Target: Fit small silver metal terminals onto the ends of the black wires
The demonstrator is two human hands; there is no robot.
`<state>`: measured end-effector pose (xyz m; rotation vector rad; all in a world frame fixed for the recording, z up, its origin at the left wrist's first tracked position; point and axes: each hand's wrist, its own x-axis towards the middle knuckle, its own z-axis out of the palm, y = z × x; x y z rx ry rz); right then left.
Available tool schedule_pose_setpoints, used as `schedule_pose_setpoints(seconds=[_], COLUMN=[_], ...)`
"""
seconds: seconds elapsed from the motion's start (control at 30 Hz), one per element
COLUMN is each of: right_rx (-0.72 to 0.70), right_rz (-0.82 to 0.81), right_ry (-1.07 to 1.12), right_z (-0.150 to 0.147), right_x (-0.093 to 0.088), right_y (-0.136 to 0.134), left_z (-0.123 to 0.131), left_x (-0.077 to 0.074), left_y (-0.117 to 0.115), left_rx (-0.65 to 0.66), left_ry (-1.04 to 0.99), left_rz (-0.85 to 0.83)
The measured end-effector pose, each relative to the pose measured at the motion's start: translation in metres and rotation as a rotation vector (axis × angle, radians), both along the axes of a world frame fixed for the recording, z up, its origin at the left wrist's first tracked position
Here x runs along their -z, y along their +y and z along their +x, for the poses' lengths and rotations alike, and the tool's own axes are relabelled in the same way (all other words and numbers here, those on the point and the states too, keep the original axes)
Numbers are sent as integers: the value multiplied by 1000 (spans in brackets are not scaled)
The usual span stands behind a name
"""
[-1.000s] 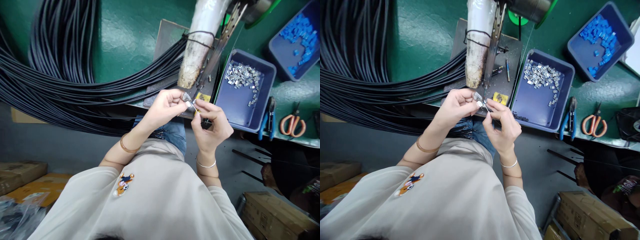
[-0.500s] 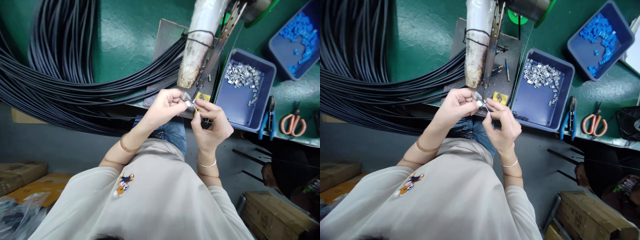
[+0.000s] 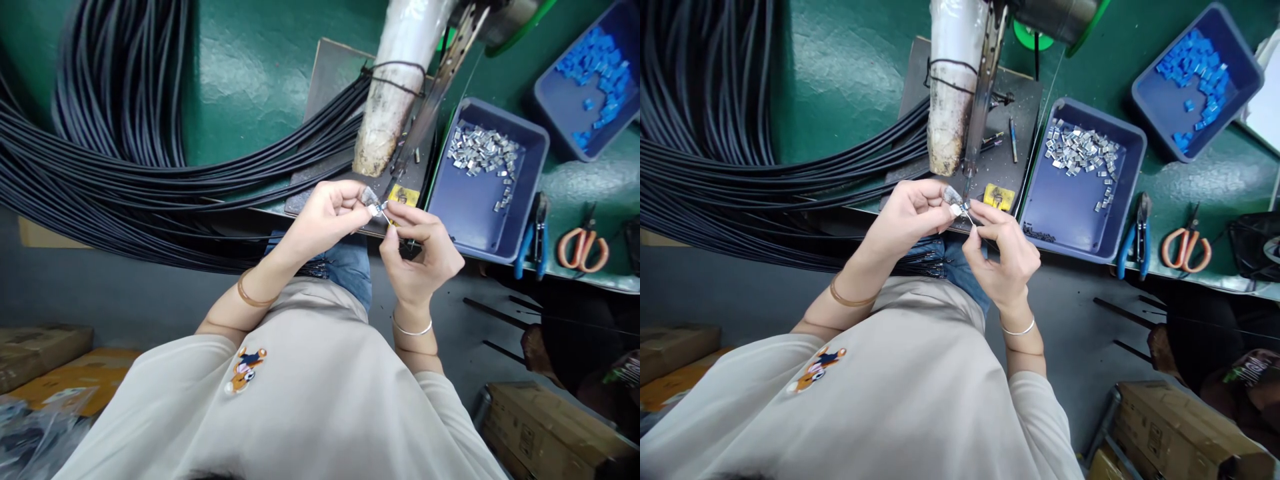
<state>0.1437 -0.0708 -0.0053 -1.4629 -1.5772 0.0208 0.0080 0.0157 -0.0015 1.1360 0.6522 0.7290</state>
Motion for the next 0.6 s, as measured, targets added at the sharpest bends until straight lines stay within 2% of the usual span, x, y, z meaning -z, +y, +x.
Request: schedule_pose_setpoints(seconds=[0.3, 0.6], right_rx=[36, 36], right_rz=[49, 70], right_ry=[-25, -18], right_z=[2, 1], right_x=[-3, -4], right_y=[2, 5], left_z=[-1, 1], left_x=[0, -2], left_y=[-2, -1], left_rx=[-11, -45], left_ry=[58, 16], left_rz=[96, 81])
